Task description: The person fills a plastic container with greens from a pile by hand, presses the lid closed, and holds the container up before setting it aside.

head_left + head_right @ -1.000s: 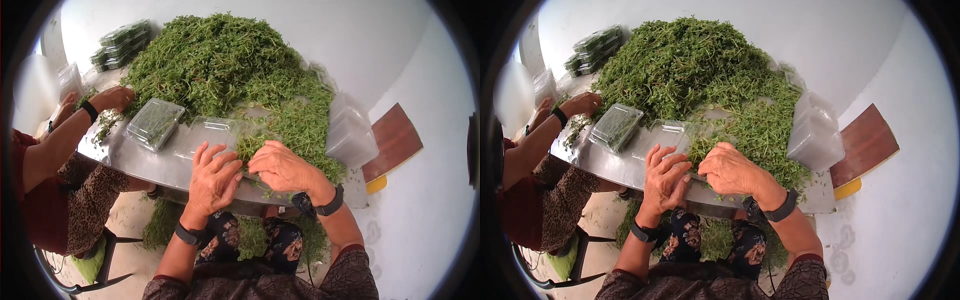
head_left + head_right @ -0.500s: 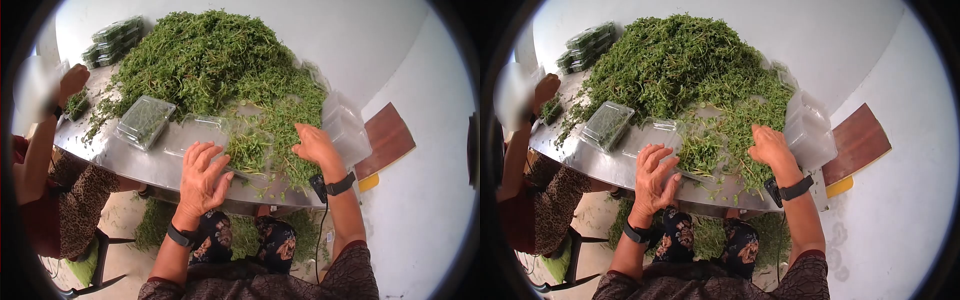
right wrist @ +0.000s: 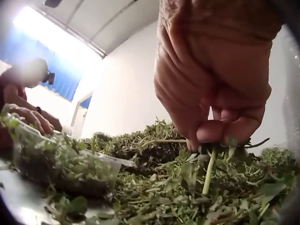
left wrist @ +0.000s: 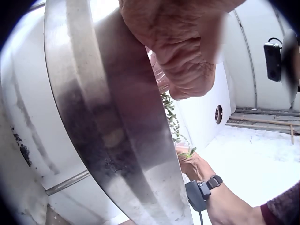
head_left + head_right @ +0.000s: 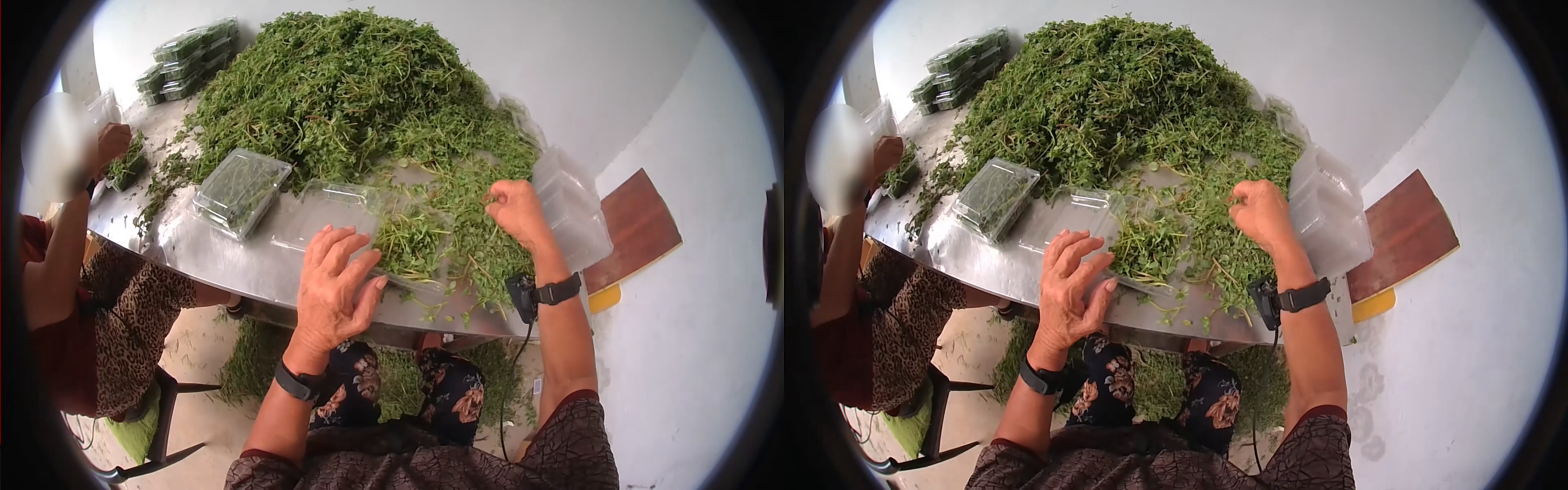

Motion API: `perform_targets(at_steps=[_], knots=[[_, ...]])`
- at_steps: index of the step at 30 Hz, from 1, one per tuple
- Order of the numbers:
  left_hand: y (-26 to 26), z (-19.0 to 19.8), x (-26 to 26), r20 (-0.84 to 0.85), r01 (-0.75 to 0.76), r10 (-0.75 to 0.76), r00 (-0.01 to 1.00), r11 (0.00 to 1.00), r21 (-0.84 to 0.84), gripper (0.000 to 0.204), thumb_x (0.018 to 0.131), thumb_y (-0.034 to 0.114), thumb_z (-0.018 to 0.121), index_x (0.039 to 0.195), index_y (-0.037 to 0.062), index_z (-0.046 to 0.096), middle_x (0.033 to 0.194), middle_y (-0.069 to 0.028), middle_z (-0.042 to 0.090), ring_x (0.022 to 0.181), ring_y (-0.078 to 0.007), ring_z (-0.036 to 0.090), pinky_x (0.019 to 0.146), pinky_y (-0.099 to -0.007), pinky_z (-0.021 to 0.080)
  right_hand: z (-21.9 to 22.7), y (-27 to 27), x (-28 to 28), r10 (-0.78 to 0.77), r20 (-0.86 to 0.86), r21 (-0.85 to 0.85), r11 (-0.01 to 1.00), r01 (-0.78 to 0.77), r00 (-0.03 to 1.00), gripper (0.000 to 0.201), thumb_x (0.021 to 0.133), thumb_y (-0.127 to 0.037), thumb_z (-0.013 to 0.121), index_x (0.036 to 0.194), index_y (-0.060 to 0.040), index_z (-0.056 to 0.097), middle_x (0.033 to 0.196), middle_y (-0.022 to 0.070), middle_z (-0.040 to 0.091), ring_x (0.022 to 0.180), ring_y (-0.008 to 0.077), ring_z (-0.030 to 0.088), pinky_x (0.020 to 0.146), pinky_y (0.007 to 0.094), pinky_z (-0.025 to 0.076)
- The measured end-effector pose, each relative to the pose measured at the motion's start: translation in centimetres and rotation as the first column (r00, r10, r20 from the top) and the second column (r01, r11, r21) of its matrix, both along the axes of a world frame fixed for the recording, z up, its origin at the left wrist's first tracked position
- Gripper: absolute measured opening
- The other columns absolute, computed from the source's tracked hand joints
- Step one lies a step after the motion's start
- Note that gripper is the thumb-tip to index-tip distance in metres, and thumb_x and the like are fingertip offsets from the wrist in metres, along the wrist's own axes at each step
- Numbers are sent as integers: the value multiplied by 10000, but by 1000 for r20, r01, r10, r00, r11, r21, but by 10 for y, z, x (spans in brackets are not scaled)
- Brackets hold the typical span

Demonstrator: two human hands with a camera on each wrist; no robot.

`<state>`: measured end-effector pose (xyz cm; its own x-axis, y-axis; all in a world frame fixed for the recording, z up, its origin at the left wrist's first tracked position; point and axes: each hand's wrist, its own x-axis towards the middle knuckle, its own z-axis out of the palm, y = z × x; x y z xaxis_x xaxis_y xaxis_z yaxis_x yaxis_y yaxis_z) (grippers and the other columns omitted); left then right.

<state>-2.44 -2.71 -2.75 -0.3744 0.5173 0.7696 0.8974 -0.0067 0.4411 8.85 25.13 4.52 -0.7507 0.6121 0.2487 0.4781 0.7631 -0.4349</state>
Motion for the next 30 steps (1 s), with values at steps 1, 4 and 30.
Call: perform_targets(at_steps=[1, 4, 30], knots=[[0, 0, 0, 0, -3, 3, 1000, 1000, 2, 276, 692, 143, 684, 947, 40, 660, 1107, -125, 602, 1126, -348, 513, 1031, -522, 342, 5, -3, 1, 32, -61, -45, 998, -34, 998, 183, 692, -48, 608, 856, -46, 689, 615, 151, 571, 569, 246, 556, 587, 375, 461], [0, 1, 1, 0, -7, 7, 1000, 1000, 1, 277, 687, 136, 685, 946, 40, 658, 1105, -122, 603, 1121, -348, 516, 1030, -524, 345, 21, -22, 0, 33, 111, -94, 995, -22, 993, 273, 732, -122, 683, 1001, -81, 688, 668, 154, 616, 653, 245, 616, 646, 381, 484], [0, 2, 0, 1, -5, 5, 1000, 1000, 12, 276, 680, 122, 688, 943, 50, 649, 1089, -125, 607, 1091, -351, 535, 1011, -516, 362, 19, 16, -26, -133, 416, 305, 952, 0, 899, 410, 704, -207, 743, 1091, -98, 660, 1012, 159, 671, 981, 330, 633, 845, 397, 501]])
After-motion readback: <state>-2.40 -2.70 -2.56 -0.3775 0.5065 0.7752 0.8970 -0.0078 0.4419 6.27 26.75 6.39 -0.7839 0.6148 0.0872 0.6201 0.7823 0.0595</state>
